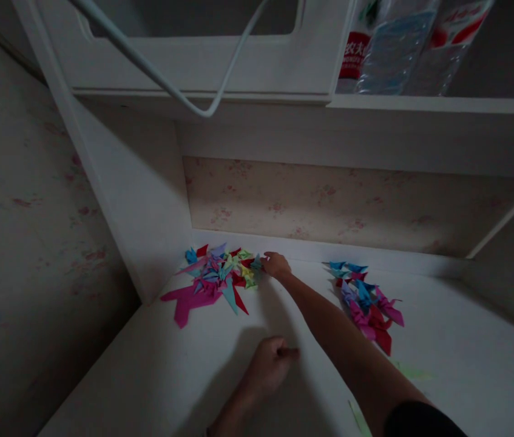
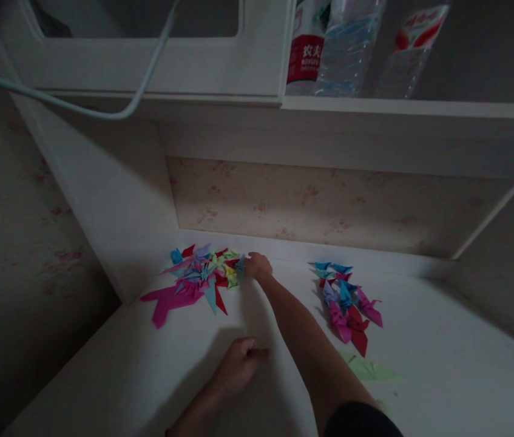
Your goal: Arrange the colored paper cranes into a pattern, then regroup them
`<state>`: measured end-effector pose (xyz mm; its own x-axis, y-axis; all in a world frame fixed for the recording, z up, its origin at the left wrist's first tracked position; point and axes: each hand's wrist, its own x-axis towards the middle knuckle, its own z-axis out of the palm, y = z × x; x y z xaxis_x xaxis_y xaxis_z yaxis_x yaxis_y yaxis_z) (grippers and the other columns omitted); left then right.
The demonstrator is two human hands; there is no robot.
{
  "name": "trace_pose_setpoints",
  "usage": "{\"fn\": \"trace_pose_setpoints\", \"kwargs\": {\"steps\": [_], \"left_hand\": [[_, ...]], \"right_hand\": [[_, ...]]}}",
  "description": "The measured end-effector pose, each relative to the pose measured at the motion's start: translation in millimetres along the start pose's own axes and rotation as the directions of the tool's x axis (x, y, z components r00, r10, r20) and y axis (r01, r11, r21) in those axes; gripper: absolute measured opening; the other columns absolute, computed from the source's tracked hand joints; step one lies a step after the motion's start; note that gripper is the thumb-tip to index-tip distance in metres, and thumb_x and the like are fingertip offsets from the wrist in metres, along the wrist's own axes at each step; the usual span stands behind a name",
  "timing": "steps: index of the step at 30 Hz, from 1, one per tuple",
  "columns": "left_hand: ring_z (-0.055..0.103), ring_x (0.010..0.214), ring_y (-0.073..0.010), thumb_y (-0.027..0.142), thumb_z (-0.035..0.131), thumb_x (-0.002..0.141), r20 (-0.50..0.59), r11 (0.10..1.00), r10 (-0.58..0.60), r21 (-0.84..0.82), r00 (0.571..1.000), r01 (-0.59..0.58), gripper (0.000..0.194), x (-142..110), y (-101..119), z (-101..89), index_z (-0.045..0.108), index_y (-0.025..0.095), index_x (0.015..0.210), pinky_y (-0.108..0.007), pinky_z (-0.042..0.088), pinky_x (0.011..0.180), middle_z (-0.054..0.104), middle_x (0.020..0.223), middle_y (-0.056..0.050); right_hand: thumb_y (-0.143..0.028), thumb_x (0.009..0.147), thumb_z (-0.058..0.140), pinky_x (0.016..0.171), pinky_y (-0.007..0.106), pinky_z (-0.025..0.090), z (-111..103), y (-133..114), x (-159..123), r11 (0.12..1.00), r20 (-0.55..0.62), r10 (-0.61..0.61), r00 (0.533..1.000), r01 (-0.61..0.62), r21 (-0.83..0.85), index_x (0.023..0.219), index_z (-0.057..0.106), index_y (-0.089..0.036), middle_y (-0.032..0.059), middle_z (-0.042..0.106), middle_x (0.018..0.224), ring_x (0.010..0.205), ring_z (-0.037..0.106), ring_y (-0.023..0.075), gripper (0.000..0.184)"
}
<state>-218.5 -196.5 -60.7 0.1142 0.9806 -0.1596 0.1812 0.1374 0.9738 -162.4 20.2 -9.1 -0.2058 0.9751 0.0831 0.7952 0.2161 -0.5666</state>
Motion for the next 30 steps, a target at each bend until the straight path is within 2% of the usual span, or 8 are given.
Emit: {"fn": "trace_pose_setpoints", "kwargs": {"steps": [3, 6, 12, 15, 18, 24, 27, 30], "left_hand": [[0.031, 0.053, -0.0110, 0.033, 0.061, 0.073, -0.002, 0.999, -0.012, -0.032, 1.000, 0.012, 0.032, 1, -1, -0.8, 0.037, 0.022, 0.055, -0.026, 0.022, 0.051, 0.032, 0.053, 0.007], [0.032, 0.054, -0.0108, 0.033, 0.060, 0.074, 0.012, 1.000, 0.000, -0.024, 1.000, 0.000, 0.031, 1, -1, -1.8, 0.038, 0.021, 0.056, -0.025, 0.023, 0.052, 0.033, 0.054, 0.007], [0.031, 0.053, -0.0096, 0.038, 0.057, 0.076, 0.026, 0.999, 0.051, 0.008, 0.998, -0.051, 0.032, 0, -1, -2.9, 0.037, 0.021, 0.057, -0.023, 0.022, 0.051, 0.030, 0.053, 0.008], [0.030, 0.052, -0.0091, 0.041, 0.057, 0.076, 0.036, 0.998, 0.067, 0.007, 0.997, -0.067, 0.035, 1, -4, -2.5, 0.035, 0.021, 0.058, -0.023, 0.022, 0.050, 0.029, 0.053, 0.009], [0.028, 0.050, -0.0085, 0.042, 0.058, 0.075, 0.023, 0.997, 0.080, -0.006, 0.997, -0.080, 0.036, 4, -9, -0.9, 0.034, 0.022, 0.057, -0.023, 0.021, 0.049, 0.028, 0.052, 0.009], [0.026, 0.045, -0.0070, 0.042, 0.059, 0.074, 0.044, 0.997, 0.034, -0.064, 0.998, -0.031, 0.037, 4, -10, 0.3, 0.034, 0.022, 0.057, -0.022, 0.018, 0.046, 0.029, 0.048, 0.010], [0.023, 0.042, -0.0059, 0.041, 0.060, 0.074, 0.038, 0.997, 0.001, -0.075, 0.999, 0.002, 0.036, 1, -4, -0.9, 0.034, 0.022, 0.057, -0.022, 0.016, 0.045, 0.027, 0.046, 0.011], [0.021, 0.039, -0.0051, 0.043, 0.060, 0.074, 0.058, 0.993, -0.051, -0.103, 0.997, 0.057, 0.037, -5, 4, -2.2, 0.033, 0.022, 0.059, -0.021, 0.014, 0.043, 0.024, 0.046, 0.012]], "right_hand": [[-0.040, 0.092, 0.054, 0.085, 0.039, 0.050, 3, -4, 2, 0.997, -0.018, 0.065, 0.998, -0.066, -0.041, 0.108, 0.061, -0.018, 0.0065, 0.063, 0.111, 0.096, 0.061, 0.0186, 0.029], [-0.040, 0.092, 0.053, 0.084, 0.038, 0.050, 1, -4, 1, 0.993, -0.066, 0.095, 0.993, -0.099, -0.066, 0.106, 0.062, -0.018, 0.0065, 0.064, 0.109, 0.095, 0.062, 0.0184, 0.028], [-0.047, 0.087, 0.054, 0.072, 0.028, 0.043, -23, 6, -12, 0.993, -0.232, 0.084, 0.969, -0.100, -0.058, 0.090, 0.069, -0.023, 0.0079, 0.071, 0.092, 0.089, 0.064, 0.0205, 0.029], [-0.046, 0.082, 0.061, 0.068, 0.026, 0.041, -39, 14, -26, 0.999, -0.293, 0.026, 0.956, -0.038, -0.033, 0.084, 0.068, -0.022, 0.0066, 0.071, 0.087, 0.081, 0.062, 0.0188, 0.026], [-0.040, 0.082, 0.060, 0.067, 0.024, 0.039, -53, 24, -47, 0.997, -0.321, -0.067, 0.945, 0.075, 0.014, 0.081, 0.065, -0.022, 0.0032, 0.070, 0.085, 0.076, 0.059, 0.0155, 0.018], [-0.035, 0.082, 0.055, 0.062, 0.023, 0.041, -71, 50, -96, 0.937, -0.288, -0.224, 0.931, 0.287, 0.201, 0.072, 0.058, -0.021, -0.0025, 0.062, 0.070, 0.062, 0.055, 0.0112, 0.017], [-0.037, 0.081, 0.054, 0.059, 0.023, 0.044, -80, 63, -120, 0.896, -0.287, -0.243, 0.926, 0.328, 0.298, 0.073, 0.054, -0.021, -0.0032, 0.057, 0.067, 0.061, 0.055, 0.0112, 0.019], [-0.039, 0.078, 0.062, 0.058, 0.024, 0.046, -91, 72, -145, 0.810, -0.273, -0.199, 0.941, 0.315, 0.494, 0.085, 0.053, -0.021, -0.0045, 0.054, 0.067, 0.062, 0.057, 0.0118, 0.021]]}}
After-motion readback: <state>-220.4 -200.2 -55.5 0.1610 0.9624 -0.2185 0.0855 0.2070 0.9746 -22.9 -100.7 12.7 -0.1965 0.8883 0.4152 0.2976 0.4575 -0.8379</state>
